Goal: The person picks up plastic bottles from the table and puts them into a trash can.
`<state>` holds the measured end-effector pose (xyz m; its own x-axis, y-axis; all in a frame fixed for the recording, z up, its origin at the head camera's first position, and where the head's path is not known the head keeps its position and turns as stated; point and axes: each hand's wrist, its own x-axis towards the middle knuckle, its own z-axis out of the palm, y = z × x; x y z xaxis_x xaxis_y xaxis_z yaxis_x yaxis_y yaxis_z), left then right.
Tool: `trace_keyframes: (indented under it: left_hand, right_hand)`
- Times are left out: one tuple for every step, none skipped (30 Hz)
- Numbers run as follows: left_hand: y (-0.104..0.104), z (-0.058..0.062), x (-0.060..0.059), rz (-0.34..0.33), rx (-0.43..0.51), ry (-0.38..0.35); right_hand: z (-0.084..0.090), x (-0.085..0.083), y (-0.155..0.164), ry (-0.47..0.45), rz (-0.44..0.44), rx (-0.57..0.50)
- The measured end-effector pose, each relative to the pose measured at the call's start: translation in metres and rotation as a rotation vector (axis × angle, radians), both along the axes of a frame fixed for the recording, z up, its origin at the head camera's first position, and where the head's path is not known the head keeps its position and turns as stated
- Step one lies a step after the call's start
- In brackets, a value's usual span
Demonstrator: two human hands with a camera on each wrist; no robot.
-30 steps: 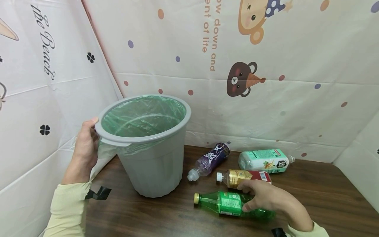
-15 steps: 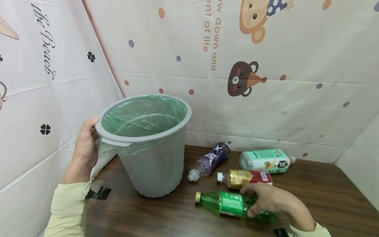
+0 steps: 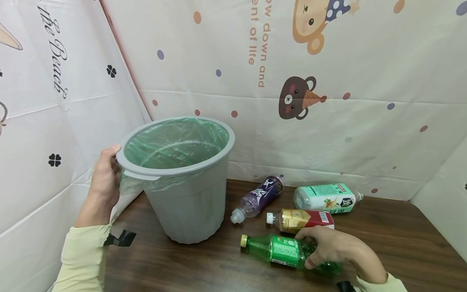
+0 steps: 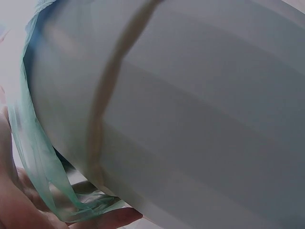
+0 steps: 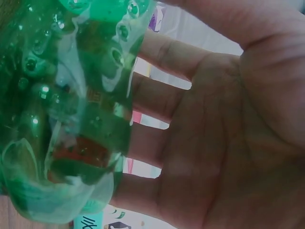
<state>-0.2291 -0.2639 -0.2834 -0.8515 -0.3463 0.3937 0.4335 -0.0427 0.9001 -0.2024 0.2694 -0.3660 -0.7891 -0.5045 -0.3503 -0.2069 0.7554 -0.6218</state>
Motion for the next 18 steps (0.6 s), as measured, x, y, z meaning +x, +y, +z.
trace_keyframes:
  left_hand:
    - [-0.0003, -0.0001, 0.0001, -0.001, -0.001, 0.0]
    - [-0.0005, -0.0002, 0.0002, -0.003, -0.001, 0.001]
    - [-0.0007, -0.0003, 0.0002, -0.004, -0.001, 0.002]
    - [-0.0009, -0.0003, 0.0003, -0.005, -0.001, 0.003]
    - [-0.001, -0.0004, 0.0004, -0.006, -0.001, 0.004]
    - [-0.0011, -0.0004, 0.0005, -0.007, -0.002, 0.004]
    - [-0.0012, -0.0004, 0.0006, -0.007, -0.002, 0.003]
    - [-0.0013, -0.0004, 0.0006, -0.007, -0.002, 0.003]
    - [-0.0013, -0.0003, 0.0007, -0.007, -0.002, 0.003]
    - [-0.0012, -0.0002, 0.0007, -0.006, -0.001, 0.001]
    - [-0.0011, -0.0001, 0.0007, -0.006, 0.001, 0.001]
    - [-0.001, -0.0001, 0.0007, -0.006, 0.001, 0.001]
    - [-0.0009, 0.0, 0.0006, -0.006, 0.003, 0.001]
    - [-0.0007, 0.0001, 0.0005, -0.005, 0.004, 0.0]
    - [-0.0005, 0.0003, 0.0005, -0.004, 0.005, -0.001]
    - [-0.0003, 0.0004, 0.0004, -0.002, 0.007, -0.002]
    - [-0.0001, 0.0005, 0.0003, 0.0, 0.007, -0.002]
    - [0.0001, 0.0005, 0.0002, 0.001, 0.005, -0.001]
  right_hand:
    - [0.0001, -0.0002, -0.0002, -0.001, -0.002, 0.0]
    - [0.0001, -0.0004, -0.0003, -0.002, -0.006, 0.001]
    - [0.0002, -0.0005, -0.0004, -0.001, -0.009, 0.0]
    - [0.0003, -0.0006, -0.0005, -0.001, -0.01, -0.001]
    - [0.0005, -0.0007, -0.0007, -0.001, -0.012, -0.002]
    - [0.0006, -0.0008, -0.0007, -0.001, -0.014, -0.006]
    - [0.0007, -0.0008, -0.0006, -0.002, -0.013, -0.01]
    - [0.0009, -0.0008, -0.0006, -0.003, -0.014, -0.014]
    - [0.001, -0.0008, -0.0006, -0.003, -0.015, -0.017]
    - [0.0012, -0.0008, -0.0006, -0.005, -0.015, -0.022]
    - [0.0013, -0.0006, -0.0004, -0.005, -0.014, -0.026]
    - [0.0014, -0.0004, -0.0002, -0.006, -0.013, -0.031]
    - [0.0015, -0.0001, -0.0001, -0.005, -0.013, -0.034]
    - [0.0017, -0.0001, 0.0, 0.0, -0.008, -0.038]
    - [0.0017, 0.0003, 0.0002, 0.004, -0.006, -0.042]
    - [0.0018, 0.0005, 0.0002, 0.008, -0.003, -0.047]
    - [0.0022, 0.0008, 0.0003, 0.01, 0.0, -0.05]
    - [0.0025, 0.0009, 0.0003, 0.014, 0.005, -0.054]
